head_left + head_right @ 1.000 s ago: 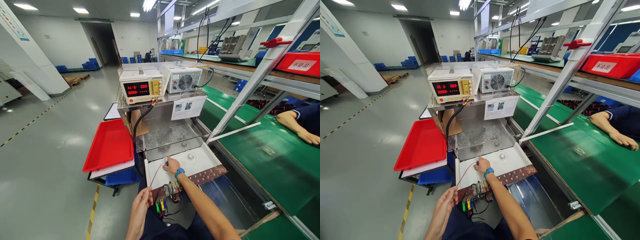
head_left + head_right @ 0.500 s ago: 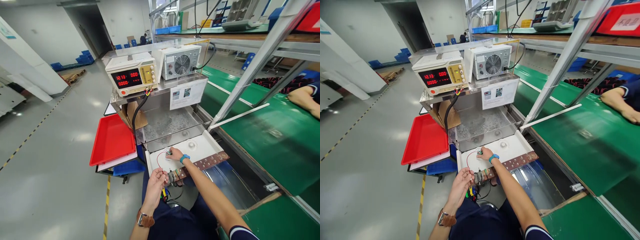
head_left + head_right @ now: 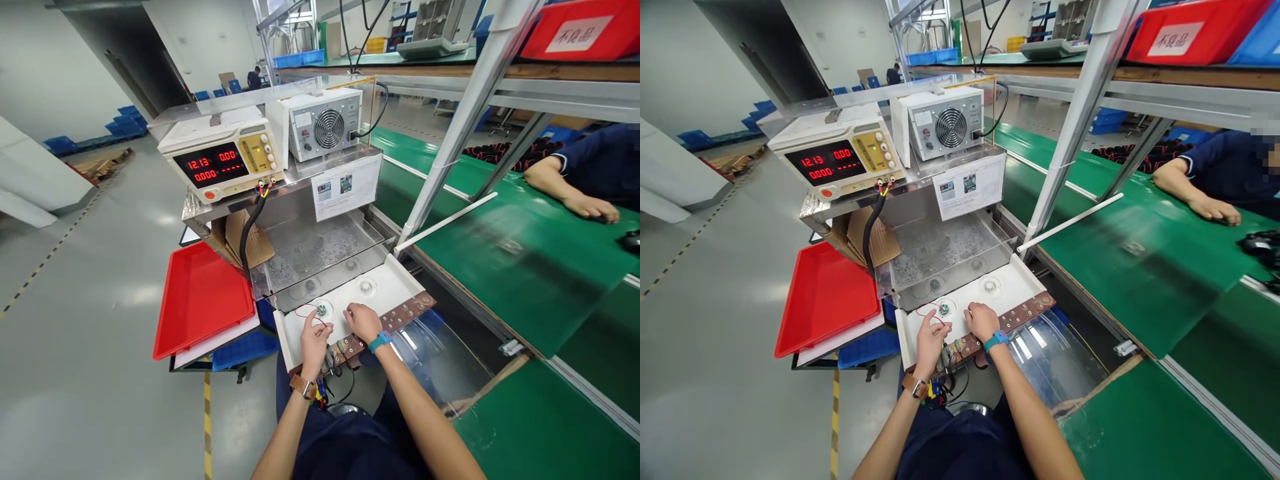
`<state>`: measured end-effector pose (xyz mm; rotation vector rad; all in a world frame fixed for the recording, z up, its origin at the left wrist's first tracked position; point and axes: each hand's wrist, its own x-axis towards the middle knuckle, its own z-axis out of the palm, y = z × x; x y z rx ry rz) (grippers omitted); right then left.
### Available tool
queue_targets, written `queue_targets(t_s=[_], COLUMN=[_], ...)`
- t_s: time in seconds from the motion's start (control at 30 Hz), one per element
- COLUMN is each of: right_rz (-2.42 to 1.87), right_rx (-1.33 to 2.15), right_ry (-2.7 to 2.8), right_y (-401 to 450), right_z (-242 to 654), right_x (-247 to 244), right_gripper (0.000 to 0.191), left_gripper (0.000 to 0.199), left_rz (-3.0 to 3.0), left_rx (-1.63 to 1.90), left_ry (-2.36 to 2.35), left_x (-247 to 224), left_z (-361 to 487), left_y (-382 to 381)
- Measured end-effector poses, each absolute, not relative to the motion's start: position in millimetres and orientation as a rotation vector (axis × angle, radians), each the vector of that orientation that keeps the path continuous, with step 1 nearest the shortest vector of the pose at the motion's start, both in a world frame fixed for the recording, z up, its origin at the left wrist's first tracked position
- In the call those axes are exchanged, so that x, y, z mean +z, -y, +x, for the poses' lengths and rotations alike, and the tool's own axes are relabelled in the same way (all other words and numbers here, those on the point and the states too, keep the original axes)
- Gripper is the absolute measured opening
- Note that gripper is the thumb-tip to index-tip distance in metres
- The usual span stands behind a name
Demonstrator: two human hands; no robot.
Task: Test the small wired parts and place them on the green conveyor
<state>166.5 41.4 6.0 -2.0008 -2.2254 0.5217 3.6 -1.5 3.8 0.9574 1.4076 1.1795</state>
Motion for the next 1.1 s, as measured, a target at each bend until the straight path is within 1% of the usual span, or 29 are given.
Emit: queue_targets(t_s=[0.1,0.27,0.37,0.53,0.77,0.93,1.1], right_rz=[-1.994,-1.984,-1.983,-1.969,-1.947,-1.977,-1.993], right_rx=[0.561,0.589,0.586,0.568,0.589,0.640,0.646], right_ry=[2.240,2.235,2.226,2.230,2.245,2.229,2.228], right_y=[-45,-46,-46,-47,-46,-46,-46], right_z=[168,169,168,168,169,168,168], right_x=[7,7,8,9,7,10,12], right_gripper=[0.032,0.031,0.031,0.030,0.030,0.033,0.035], left_gripper=[0.065,0.064,0.061,0.051,0.037,0.034,0.036], left_rz=[1.068,1.049,1.030,1.033,1.136,1.198,1.224], left_rx=[1.115,1.073,1.048,1.066,1.055,1.044,1.037], left_ry=[-1.401,-1.324,-1.302,-1.270,-1.449,-1.480,-1.496], left_x=[-11,-23,-21,-8,1,1,2], left_z=[6,5,5,7,11,11,10], left_y=[-5,-4,-3,-4,-4,-3,-3])
